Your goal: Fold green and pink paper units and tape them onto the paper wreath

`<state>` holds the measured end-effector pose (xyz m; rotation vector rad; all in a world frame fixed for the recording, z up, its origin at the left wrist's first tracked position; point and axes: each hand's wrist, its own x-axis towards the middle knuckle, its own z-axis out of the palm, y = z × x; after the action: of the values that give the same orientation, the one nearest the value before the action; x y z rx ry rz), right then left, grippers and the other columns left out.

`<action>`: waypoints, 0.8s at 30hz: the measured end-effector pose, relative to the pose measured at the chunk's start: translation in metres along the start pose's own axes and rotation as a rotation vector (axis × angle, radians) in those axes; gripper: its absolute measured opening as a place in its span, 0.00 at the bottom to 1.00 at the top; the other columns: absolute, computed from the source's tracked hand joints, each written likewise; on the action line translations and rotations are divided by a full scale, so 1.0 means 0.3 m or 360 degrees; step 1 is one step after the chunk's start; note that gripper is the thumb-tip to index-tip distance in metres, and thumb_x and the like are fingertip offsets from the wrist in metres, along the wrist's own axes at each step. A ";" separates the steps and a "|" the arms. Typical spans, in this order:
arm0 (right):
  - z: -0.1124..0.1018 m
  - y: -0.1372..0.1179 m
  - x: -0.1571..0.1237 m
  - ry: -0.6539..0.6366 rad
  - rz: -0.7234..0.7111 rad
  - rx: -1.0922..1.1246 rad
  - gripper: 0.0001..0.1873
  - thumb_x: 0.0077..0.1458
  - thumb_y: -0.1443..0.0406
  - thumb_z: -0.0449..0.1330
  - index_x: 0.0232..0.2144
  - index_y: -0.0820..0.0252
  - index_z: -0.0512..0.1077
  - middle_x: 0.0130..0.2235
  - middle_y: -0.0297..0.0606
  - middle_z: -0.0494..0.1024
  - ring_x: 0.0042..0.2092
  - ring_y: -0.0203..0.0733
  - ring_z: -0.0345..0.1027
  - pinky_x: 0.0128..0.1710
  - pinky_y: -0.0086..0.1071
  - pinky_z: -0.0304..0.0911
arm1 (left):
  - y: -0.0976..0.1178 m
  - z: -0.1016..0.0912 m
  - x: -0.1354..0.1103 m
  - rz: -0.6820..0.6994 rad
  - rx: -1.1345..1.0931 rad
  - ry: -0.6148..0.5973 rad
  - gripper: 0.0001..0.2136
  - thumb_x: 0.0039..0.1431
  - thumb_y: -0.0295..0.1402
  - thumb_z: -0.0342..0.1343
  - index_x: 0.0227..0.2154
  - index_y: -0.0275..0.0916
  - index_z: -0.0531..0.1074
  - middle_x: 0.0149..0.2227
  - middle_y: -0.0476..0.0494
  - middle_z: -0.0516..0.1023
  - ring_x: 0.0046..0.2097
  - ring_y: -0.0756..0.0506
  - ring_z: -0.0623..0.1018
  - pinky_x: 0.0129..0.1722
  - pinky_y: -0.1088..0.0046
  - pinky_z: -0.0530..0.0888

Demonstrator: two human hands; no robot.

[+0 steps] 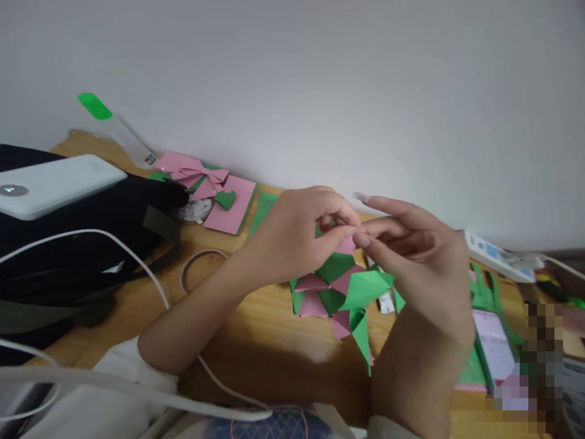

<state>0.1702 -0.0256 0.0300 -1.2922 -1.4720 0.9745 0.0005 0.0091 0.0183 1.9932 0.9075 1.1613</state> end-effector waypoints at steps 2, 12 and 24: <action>0.001 0.003 -0.002 0.0001 -0.0019 -0.0013 0.18 0.50 0.65 0.68 0.46 0.52 0.74 0.31 0.34 0.81 0.31 0.40 0.76 0.34 0.37 0.76 | 0.001 0.001 -0.001 -0.0007 -0.0012 -0.0003 0.08 0.53 0.19 0.56 0.26 0.38 0.75 0.28 0.52 0.79 0.29 0.52 0.74 0.31 0.76 0.70; -0.009 0.005 0.002 -0.0026 0.0003 0.0075 0.17 0.52 0.66 0.67 0.46 0.51 0.75 0.33 0.34 0.82 0.30 0.38 0.75 0.30 0.33 0.75 | 0.001 -0.002 0.000 -0.0021 -0.0021 0.0038 0.07 0.53 0.20 0.57 0.25 0.38 0.74 0.28 0.52 0.78 0.29 0.53 0.73 0.30 0.76 0.69; -0.008 0.013 0.008 -0.0056 -0.0016 0.0075 0.21 0.50 0.69 0.68 0.48 0.54 0.73 0.30 0.33 0.82 0.29 0.38 0.75 0.32 0.35 0.76 | -0.011 -0.010 0.001 0.0115 0.0036 -0.0059 0.07 0.55 0.21 0.55 0.28 0.39 0.74 0.29 0.50 0.78 0.35 0.49 0.75 0.36 0.73 0.71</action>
<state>0.1733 -0.0226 0.0273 -1.2387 -1.4725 1.0243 -0.0030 0.0116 0.0170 2.0741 0.8397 1.1543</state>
